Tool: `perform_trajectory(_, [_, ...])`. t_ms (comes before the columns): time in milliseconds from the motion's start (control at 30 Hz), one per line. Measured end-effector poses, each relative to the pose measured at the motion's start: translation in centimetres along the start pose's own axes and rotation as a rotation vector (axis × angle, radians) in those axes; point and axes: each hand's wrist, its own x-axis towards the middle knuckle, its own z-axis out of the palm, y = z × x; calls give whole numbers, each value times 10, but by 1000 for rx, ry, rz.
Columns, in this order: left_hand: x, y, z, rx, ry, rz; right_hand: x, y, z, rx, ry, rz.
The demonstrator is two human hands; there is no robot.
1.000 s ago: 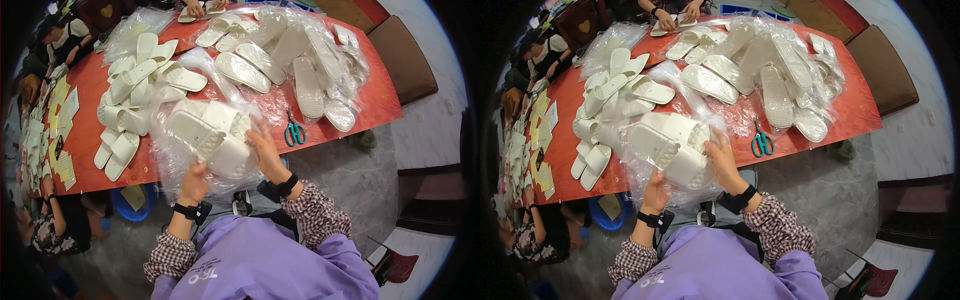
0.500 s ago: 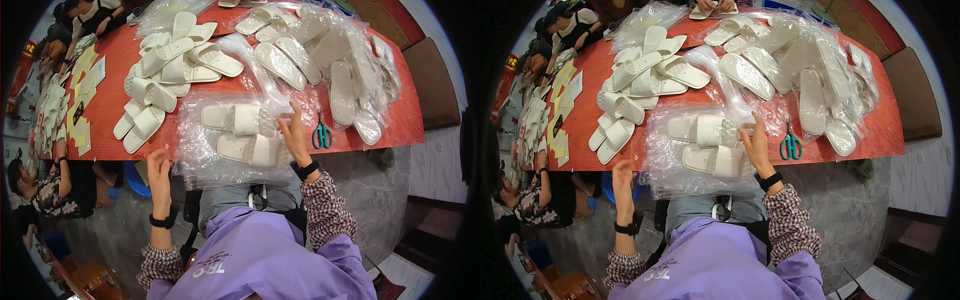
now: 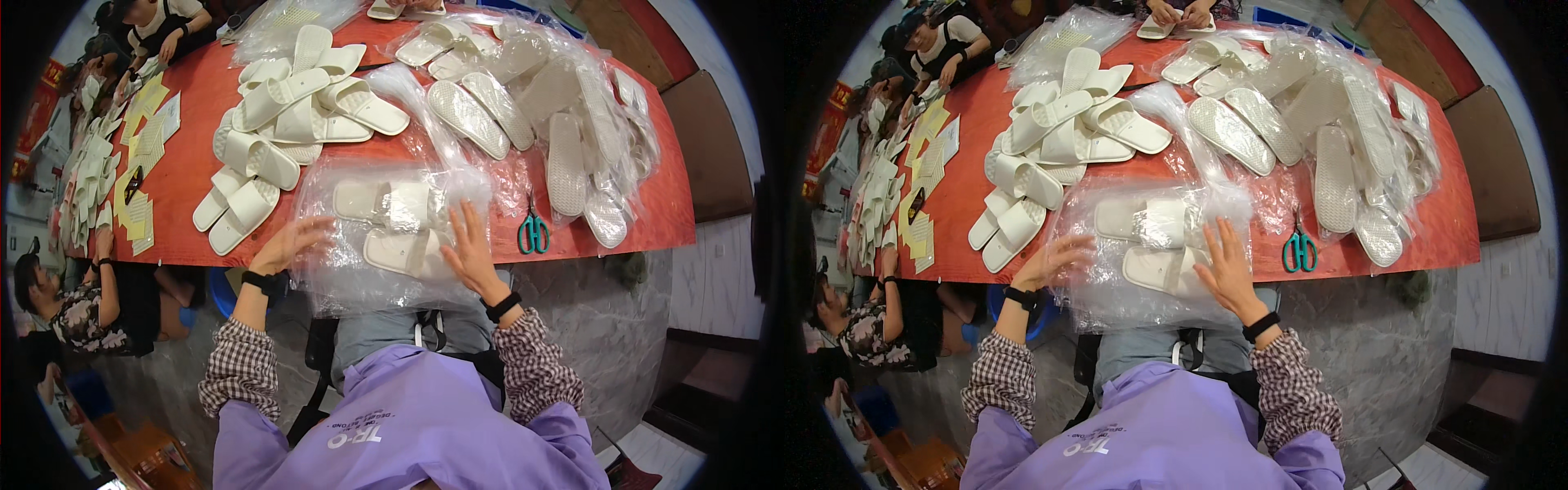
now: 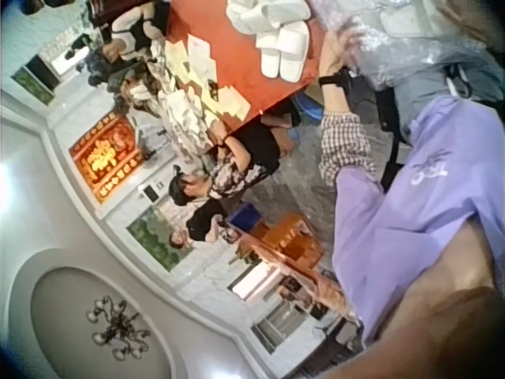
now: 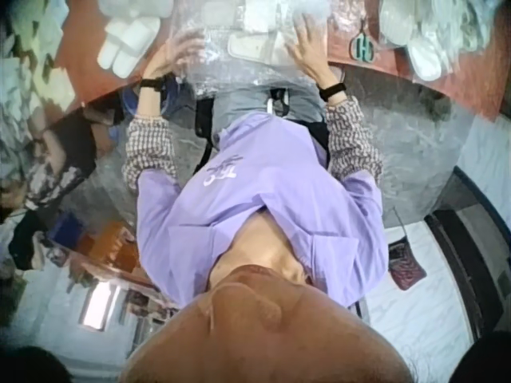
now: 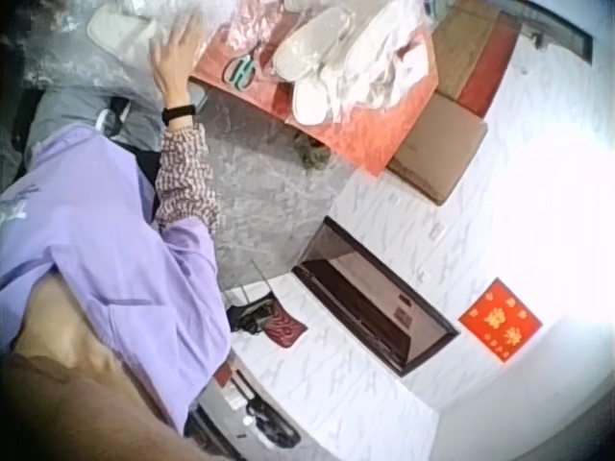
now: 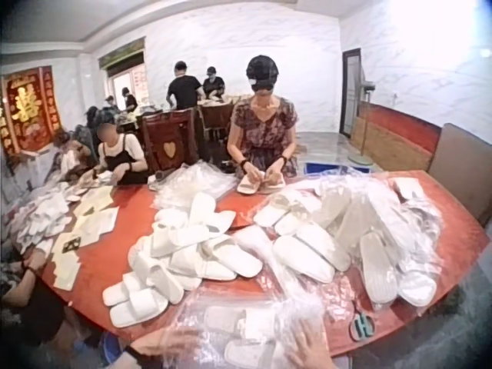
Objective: Placing pairs of slippers into plastic bags.
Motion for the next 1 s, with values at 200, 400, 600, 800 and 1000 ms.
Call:
perform_trajectory(200, [63,-6,-30,649,360,282,9,5,29,-101,-98,-49])
perform_trajectory(400, [79,23,-7,805,232,267,8,11,34,-43,-63,-32])
perform_trajectory(600, [3,15,-3,520,449,207,2,26,33,15,-62,-7])
perform_trajectory(800, [-98,-2,-67,-216,692,637,-4,18,36,-96,-132,16])
perform_trajectory(1000, [-132,30,-152,-471,926,883,0,14,39,-130,-130,-18])
